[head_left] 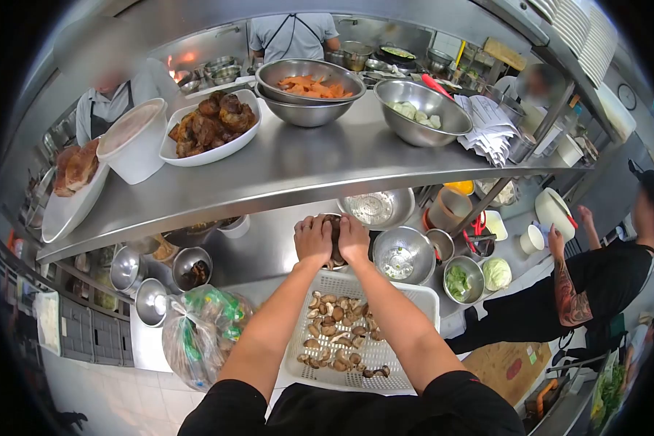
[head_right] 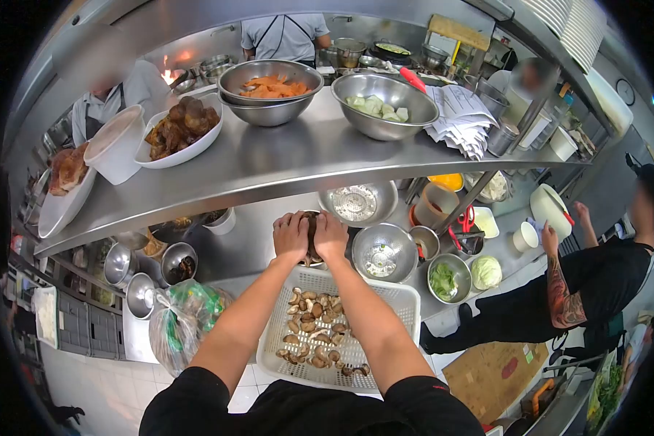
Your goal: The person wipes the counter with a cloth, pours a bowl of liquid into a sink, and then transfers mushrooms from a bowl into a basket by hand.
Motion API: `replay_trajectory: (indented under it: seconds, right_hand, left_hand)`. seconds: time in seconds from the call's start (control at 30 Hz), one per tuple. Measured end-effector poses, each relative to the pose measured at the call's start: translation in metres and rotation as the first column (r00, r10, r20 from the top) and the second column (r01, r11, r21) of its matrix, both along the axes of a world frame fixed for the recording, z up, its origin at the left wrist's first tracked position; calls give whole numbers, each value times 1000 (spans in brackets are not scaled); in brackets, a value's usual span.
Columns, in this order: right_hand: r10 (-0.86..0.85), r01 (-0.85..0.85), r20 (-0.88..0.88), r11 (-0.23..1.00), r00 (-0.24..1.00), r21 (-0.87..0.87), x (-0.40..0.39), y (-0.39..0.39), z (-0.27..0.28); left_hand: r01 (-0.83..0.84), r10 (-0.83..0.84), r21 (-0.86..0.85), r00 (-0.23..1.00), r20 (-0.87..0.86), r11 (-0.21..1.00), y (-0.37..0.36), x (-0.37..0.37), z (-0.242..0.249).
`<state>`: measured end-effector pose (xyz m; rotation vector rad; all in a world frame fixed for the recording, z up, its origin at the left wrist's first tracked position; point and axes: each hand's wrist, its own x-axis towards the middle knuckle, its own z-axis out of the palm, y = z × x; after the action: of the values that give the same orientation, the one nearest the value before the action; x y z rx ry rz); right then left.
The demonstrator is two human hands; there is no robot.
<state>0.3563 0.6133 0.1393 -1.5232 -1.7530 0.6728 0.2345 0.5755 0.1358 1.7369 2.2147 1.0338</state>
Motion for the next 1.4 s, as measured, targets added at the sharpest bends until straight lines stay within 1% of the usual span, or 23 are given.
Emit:
replay_trajectory:
  seconds: [0.17,0.2,0.23,0.27,0.3,0.37,0.5,0.57,0.63,0.7,0.77,0.8,0.9,0.97,1.0,1.07,1.1,1.13,1.17,1.23,1.3,1.33,1.4]
  right_hand:
    - [66,-61,-92,997,994,57,12,-5,-2]
    - [65,-60,-93,997,994,58,15,-10,-6]
    - [111,-100,-55,979,992,176,17,-14,-11]
    - [154,-144,-11,946,988,291,19,-14,-14]
    - [154,-145,-10,945,988,293,18,-16,-10]
    - [238,-252,84,905,968,342,17,-22,-6]
    - [259,-355,295,870,920,343,14,-13,-18]
    - [265,-348,290,892,919,288,11,-11,-24]
    - [276,-391,461,903,844,176,10,-7,-35]
    - [294,-428,512,889,807,164,5,6,-34]
    - [412,-398,554,905,724,-153,2,16,-26]
    - [414,-399,555,904,722,-154,3,17,-20]
    - [512,-439,298,854,805,-280,12,29,-7]
    - [363,-351,41,919,931,-183,25,15,18]
    - [360,-347,38,919,932,-185,32,10,21]
    - [218,-212,-122,975,968,61,46,-4,23]
    - [212,-207,-123,977,970,51,56,-20,35]
    - [159,-160,-42,986,986,-37,67,-45,54]
    - [113,-107,44,987,993,-120,78,-67,64]
    - [125,-88,250,984,960,-153,102,-109,52]
    - [233,-92,403,936,885,-340,121,-145,27]
    - [159,-25,480,961,863,-275,124,-164,-1]
    - [69,50,549,979,833,-199,121,-193,-32]
  left_hand:
    - [124,-121,-17,983,136,992,-16,-26,4]
    - [254,-255,20,956,149,967,-21,-32,3]
    - [379,-383,60,910,157,924,-26,-36,10]
    - [432,-427,-34,899,97,901,-31,-40,18]
    - [431,-427,-32,899,96,902,-33,-41,23]
    - [487,-499,-122,860,-104,865,-41,-42,31]
    - [473,-511,-277,855,-84,836,-32,-36,30]
    - [430,-505,-361,851,-145,828,-22,-34,16]
    - [382,-502,-438,841,-201,814,-14,-23,-2]
    - [180,-465,-588,800,-380,789,0,-10,-8]
    - [160,-452,-599,809,-375,784,5,-9,-8]
    - [175,-474,-619,804,-359,766,-3,-9,11]
    - [244,-480,-584,828,-291,774,-13,-12,29]
    - [255,-474,-593,845,-246,763,-18,-14,41]
    - [283,-460,-568,867,-194,773,-20,-15,43]
    - [279,-417,-541,897,-149,793,-20,-17,45]
    - [267,-366,-512,925,-102,816,-24,-16,44]
    - [239,-305,-290,929,-209,927,-32,-15,36]
    - [242,-309,-299,929,-204,923,-44,-13,39]
    - [383,-381,26,923,-56,924,-68,-9,61]
    - [433,-444,-219,896,-4,875,-109,8,49]
    - [429,-452,-358,892,21,829,-134,22,49]
    - [302,-341,-334,938,-66,893,-162,45,-20]
